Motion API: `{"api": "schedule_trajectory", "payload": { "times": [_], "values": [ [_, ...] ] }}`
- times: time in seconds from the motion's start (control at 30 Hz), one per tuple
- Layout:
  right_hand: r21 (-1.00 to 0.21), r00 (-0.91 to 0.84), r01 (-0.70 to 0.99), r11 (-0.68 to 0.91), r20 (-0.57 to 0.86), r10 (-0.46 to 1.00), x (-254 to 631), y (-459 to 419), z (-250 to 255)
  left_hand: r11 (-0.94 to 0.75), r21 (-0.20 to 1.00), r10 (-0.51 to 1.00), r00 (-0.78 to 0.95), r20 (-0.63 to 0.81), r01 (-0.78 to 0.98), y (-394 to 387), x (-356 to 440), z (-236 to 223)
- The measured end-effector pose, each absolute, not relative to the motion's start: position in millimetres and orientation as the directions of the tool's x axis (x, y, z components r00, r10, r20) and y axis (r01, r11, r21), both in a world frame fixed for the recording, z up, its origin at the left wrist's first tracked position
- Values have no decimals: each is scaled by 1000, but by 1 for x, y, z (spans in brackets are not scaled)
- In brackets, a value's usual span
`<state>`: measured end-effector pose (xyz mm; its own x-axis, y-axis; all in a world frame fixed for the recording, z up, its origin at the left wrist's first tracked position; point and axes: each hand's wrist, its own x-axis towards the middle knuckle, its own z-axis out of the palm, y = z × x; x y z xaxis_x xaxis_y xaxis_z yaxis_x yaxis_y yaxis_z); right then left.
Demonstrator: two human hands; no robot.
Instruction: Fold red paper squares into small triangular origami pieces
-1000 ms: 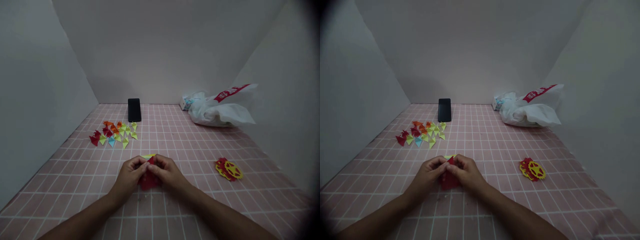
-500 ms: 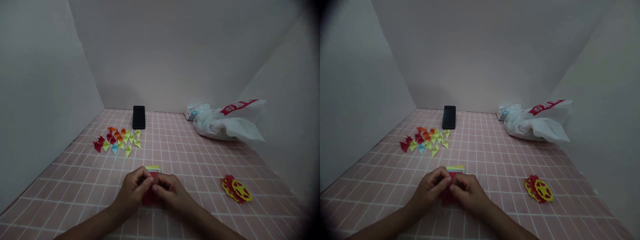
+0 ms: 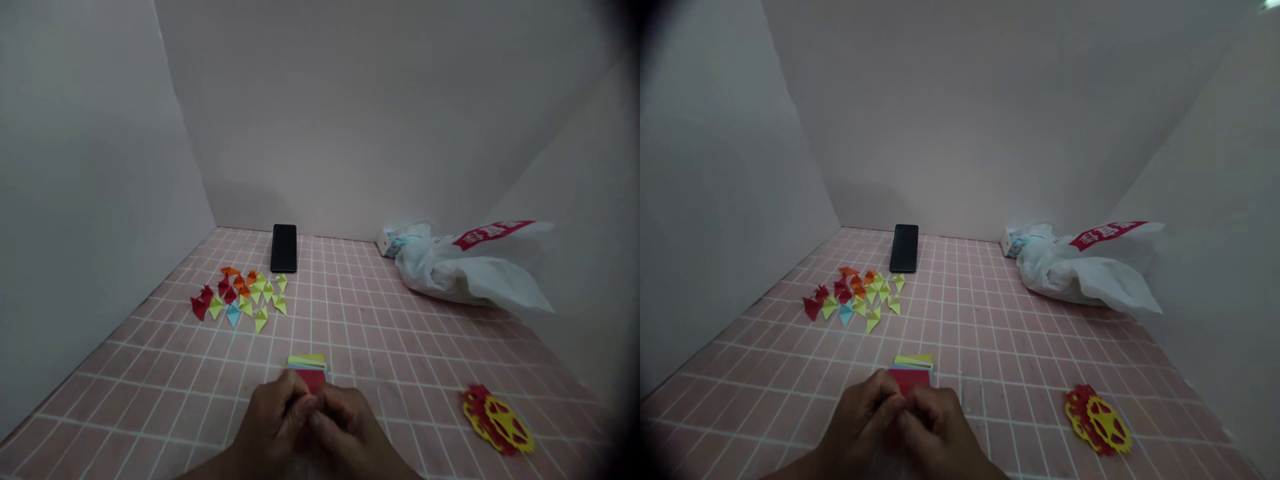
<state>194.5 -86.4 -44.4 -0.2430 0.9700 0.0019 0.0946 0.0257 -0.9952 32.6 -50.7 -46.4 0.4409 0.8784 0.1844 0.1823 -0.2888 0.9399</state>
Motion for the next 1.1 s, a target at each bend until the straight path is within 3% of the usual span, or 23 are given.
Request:
{"api": "schedule_trajectory", "payload": {
  "times": [0.2,0.43,0.67,0.77,0.97,1.1],
  "values": [
    [-973,-208,190,128,87,974,199,-84,-49,-259,950,874,461,155,173,-45,32,-51],
    [-970,-223,157,188,151,963,198,-80,-51,-197,968,867,490,96,158,-42,32,-45],
    [-962,-176,156,222,194,965,199,-79,-42,74,995,834,544,-97,64,-43,36,-43],
    [-975,-129,152,164,145,981,197,-78,-45,117,991,856,498,-136,69,-41,38,-40],
    [-978,-95,-144,-149,-136,986,198,-73,-46,152,988,879,456,-142,15,-37,36,-25],
    [-968,64,-200,-150,-166,984,209,-65,-37,134,991,908,400,-127,12,-28,29,-1]
  ]
}}
